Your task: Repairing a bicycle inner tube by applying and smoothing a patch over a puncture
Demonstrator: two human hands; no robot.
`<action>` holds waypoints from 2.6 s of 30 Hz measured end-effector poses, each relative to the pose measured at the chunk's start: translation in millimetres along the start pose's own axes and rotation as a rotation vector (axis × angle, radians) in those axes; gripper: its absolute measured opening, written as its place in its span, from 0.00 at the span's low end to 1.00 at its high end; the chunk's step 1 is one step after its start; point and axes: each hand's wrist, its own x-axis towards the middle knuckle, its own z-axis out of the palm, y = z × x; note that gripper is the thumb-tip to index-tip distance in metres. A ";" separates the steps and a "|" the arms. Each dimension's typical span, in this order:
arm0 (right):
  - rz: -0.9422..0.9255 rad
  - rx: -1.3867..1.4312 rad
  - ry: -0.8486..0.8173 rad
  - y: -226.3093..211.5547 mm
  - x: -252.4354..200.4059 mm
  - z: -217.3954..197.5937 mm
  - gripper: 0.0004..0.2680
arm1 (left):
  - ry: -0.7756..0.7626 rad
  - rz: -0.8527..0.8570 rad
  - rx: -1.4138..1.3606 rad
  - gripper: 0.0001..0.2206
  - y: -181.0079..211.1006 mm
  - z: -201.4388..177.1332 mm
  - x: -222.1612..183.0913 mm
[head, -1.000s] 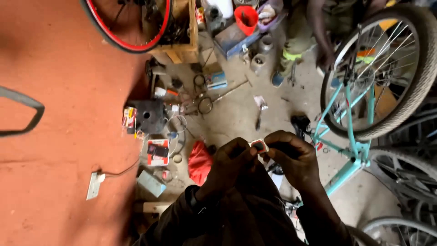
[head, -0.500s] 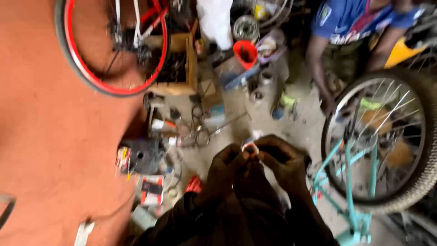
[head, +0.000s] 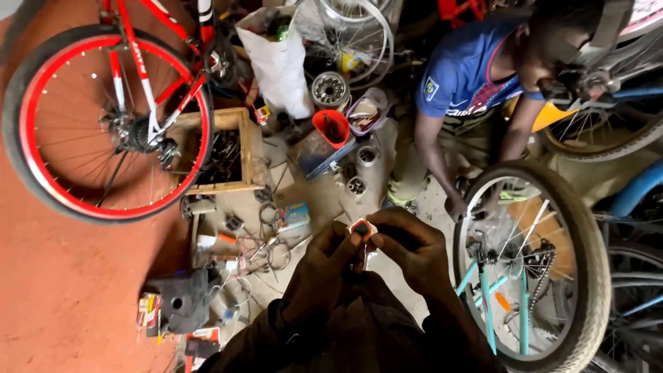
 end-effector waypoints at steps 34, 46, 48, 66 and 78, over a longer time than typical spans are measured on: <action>-0.047 0.005 0.210 45.9 232.2 -8.2 0.09 | 0.011 0.035 0.090 0.08 66.2 -30.5 238.9; 0.010 0.348 0.072 60.7 276.0 -8.4 0.09 | 0.218 0.198 -0.021 0.10 88.4 -10.7 244.5; 0.030 0.390 0.034 59.7 280.0 -9.6 0.07 | 0.256 0.242 -0.002 0.09 89.3 -8.1 242.9; 0.368 0.613 -0.364 75.9 266.1 -21.6 0.07 | 0.186 0.339 0.272 0.07 119.2 -18.0 182.6; 0.034 0.289 -0.282 107.1 277.9 37.9 0.09 | 0.492 1.148 1.845 0.06 163.8 -59.2 149.6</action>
